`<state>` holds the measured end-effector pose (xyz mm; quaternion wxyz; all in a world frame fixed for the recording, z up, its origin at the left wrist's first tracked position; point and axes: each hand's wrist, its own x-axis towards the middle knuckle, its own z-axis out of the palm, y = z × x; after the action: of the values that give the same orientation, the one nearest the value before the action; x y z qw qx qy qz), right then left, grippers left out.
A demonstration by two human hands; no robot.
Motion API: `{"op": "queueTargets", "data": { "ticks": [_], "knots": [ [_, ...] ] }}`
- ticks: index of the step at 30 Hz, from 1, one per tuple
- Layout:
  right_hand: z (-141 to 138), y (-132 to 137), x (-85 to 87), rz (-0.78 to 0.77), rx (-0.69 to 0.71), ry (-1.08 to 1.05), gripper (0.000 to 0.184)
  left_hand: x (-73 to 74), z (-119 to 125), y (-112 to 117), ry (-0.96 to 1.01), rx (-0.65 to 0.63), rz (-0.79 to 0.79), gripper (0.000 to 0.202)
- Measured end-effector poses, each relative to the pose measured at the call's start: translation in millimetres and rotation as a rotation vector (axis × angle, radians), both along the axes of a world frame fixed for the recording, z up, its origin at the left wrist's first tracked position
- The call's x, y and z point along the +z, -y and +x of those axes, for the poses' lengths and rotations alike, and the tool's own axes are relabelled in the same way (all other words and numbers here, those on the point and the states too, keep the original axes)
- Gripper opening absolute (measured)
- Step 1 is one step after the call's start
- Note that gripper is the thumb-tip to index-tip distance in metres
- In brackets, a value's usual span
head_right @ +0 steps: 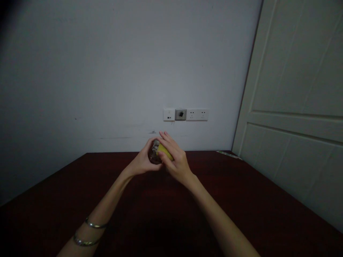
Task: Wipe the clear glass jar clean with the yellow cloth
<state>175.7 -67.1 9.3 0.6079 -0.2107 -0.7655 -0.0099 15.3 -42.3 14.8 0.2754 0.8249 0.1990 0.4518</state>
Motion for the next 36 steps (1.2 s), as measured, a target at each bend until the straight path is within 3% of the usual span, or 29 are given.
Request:
{"op": "queueTargets", "data": {
  "ticks": [3, 5, 7, 11, 14, 16, 18, 21, 23, 27, 29, 32, 36],
  "knots": [
    [-3.4, -7.8, -1.9, -0.192, -0.007, -0.226, 0.033, 2.4, -0.3, 1.6, -0.069, 0.037, 0.045, 0.080],
    [-3.2, -10.4, -2.4, -0.275, -0.008, -0.262, 0.033, 2.6, -0.6, 0.6, -0.100, 0.056, 0.054, 0.080],
    [-1.8, -9.2, -2.7, -0.215, -0.034, -0.188, 0.034, 1.1, -1.0, -2.2, -0.108, 0.067, 0.051, 0.081],
    [-0.4, -1.9, -3.6, 0.063, -0.073, 0.181, 0.045, -5.5, -1.6, -9.8, -0.078, 0.048, 0.037, 0.081],
    [-1.0, -3.3, -5.3, 0.078, -0.062, 0.219, 0.046, -8.0, -0.9, -11.1, -0.065, 0.046, 0.030, 0.081],
    [-0.6, -8.6, -5.9, -0.038, -0.070, 0.045, 0.040, -6.9, 0.3, -9.0, -0.090, 0.058, 0.044, 0.082],
    [0.9, -14.4, -5.5, -0.250, -0.061, -0.156, 0.036, -4.6, 1.7, -6.1, -0.121, 0.076, 0.075, 0.082],
    [3.1, -18.1, -3.9, -0.463, -0.030, -0.282, 0.037, -2.9, 3.3, -4.5, -0.147, 0.094, 0.083, 0.080],
    [2.9, -15.7, -3.4, -0.384, -0.050, -0.229, 0.036, -4.1, 3.7, -6.5, -0.139, 0.115, 0.060, 0.079],
    [-1.7, -7.3, -5.3, -0.072, -0.080, 0.058, 0.041, -7.8, 3.5, -14.2, -0.081, 0.167, 0.008, 0.067],
    [-4.0, -6.3, -7.2, -0.008, -0.060, 0.155, 0.044, -8.1, 3.1, -16.9, -0.046, 0.182, 0.023, 0.061],
    [-5.1, -10.3, -9.5, -0.039, -0.063, 0.077, 0.043, -7.0, 2.4, -17.6, -0.061, 0.229, 0.059, 0.065],
    [-3.9, -16.2, -9.4, -0.224, -0.100, -0.131, 0.036, -6.4, 0.6, -15.9, -0.141, 0.287, 0.071, 0.077]
  ]
}}
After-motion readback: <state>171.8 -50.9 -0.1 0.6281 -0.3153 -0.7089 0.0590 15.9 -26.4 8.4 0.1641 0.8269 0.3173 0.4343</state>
